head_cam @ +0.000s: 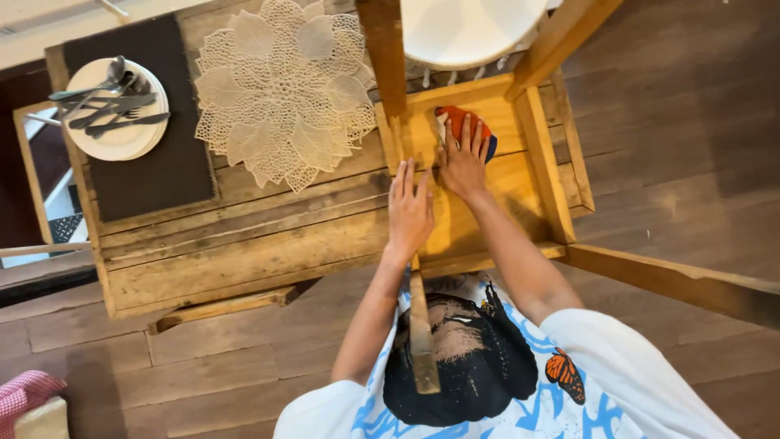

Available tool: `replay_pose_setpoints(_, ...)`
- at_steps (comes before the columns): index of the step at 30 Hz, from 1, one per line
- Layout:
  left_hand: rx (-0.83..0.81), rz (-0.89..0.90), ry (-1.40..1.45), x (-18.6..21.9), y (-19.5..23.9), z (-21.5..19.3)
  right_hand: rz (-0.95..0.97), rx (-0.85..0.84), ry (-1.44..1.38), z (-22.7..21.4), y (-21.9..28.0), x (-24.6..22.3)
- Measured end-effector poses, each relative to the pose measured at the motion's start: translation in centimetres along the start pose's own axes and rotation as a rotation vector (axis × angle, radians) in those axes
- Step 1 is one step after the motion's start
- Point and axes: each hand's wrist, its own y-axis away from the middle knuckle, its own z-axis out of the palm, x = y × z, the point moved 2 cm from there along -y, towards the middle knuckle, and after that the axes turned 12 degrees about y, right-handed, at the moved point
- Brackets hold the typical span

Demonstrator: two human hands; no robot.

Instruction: Sanding and cleaning wooden chairs and stools.

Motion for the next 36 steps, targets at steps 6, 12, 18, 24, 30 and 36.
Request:
replay_pose_setpoints(6,0.011,-0.002,-0.009,-0.2,0.0,-0.2,-0.129,-0.072,-0.008,-1.2,-1.6,-1.6)
replay_pose_setpoints(12,0.035,0.005,0.031,-0.1,0.1,-0.5,-0.419,-0.019,0.018,-0.7,0.1,-3.4)
replay_pose_setpoints(18,0.039,0.038,-0.032,-0.3,0.4,-0.2,-0.233,-0.014,0.269,1.4,0.5,5.5)
replay_pose_setpoints(24,-0.003,0.015,-0.070,-0.8,0.5,0.6,-0.015,0.068,0.205,-2.7,5.7,8.3)
replay_pose_setpoints(30,-0.028,-0.016,-0.016,-1.1,0.4,0.6,0.032,-0.107,0.130,-9.3,12.4,1.2)
replay_pose_setpoints(36,0.151,-0.017,0.138,-0.5,0.4,-0.5,-0.321,-0.260,-0.006,-6.7,11.4,-2.7)
